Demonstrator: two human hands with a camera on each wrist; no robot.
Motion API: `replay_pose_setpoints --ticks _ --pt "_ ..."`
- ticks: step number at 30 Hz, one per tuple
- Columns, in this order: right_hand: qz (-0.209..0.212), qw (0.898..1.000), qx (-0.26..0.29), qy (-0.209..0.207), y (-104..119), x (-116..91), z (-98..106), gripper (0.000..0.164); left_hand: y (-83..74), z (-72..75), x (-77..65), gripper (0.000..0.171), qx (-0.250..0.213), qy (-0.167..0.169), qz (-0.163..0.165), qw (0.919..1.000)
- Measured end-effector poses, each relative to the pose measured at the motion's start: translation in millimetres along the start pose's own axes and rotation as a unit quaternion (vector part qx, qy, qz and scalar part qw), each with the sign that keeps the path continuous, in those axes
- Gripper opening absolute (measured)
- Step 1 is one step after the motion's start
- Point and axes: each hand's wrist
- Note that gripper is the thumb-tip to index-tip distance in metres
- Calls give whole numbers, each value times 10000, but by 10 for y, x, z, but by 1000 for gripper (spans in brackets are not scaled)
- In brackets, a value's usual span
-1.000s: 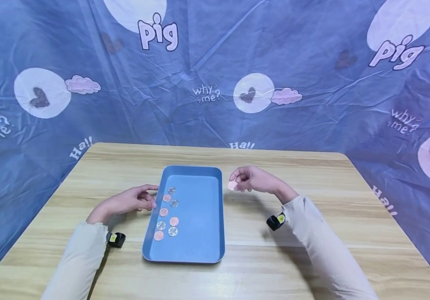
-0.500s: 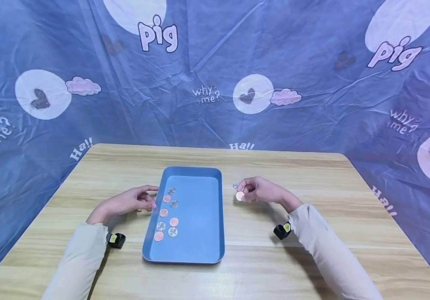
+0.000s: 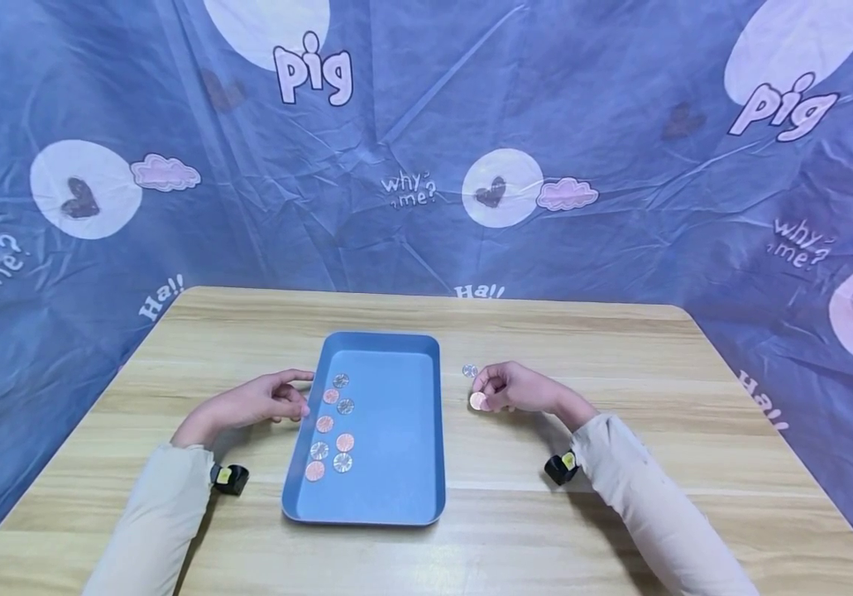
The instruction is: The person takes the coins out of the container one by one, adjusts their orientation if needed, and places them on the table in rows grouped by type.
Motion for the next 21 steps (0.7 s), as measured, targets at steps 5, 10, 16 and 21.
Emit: replay_pose_setpoints --ticks 5,10,16,21 --pt "-61 9998 -210 -14 -19 34 -42 22 9 5 -1 72 35 -42 82 10000" --pt "-173 9991 -379 -82 -18 52 -70 20 8 3 4 73 66 -44 117 9999" --pt "-85 9969 -747 -211 1 65 -85 19 6 0 1 72 2 -71 117 9999" --pt "74 9920 -1207 -355 29 61 -89 19 2 -4 6 71 -50 -64 66 9999"
Point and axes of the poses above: each hand's wrist, its own x-axis towards the middle knuckle, its own z-axis out of the back of the hand, y = z × x, and after that the axes turned 8 degrees about -z, right-handed
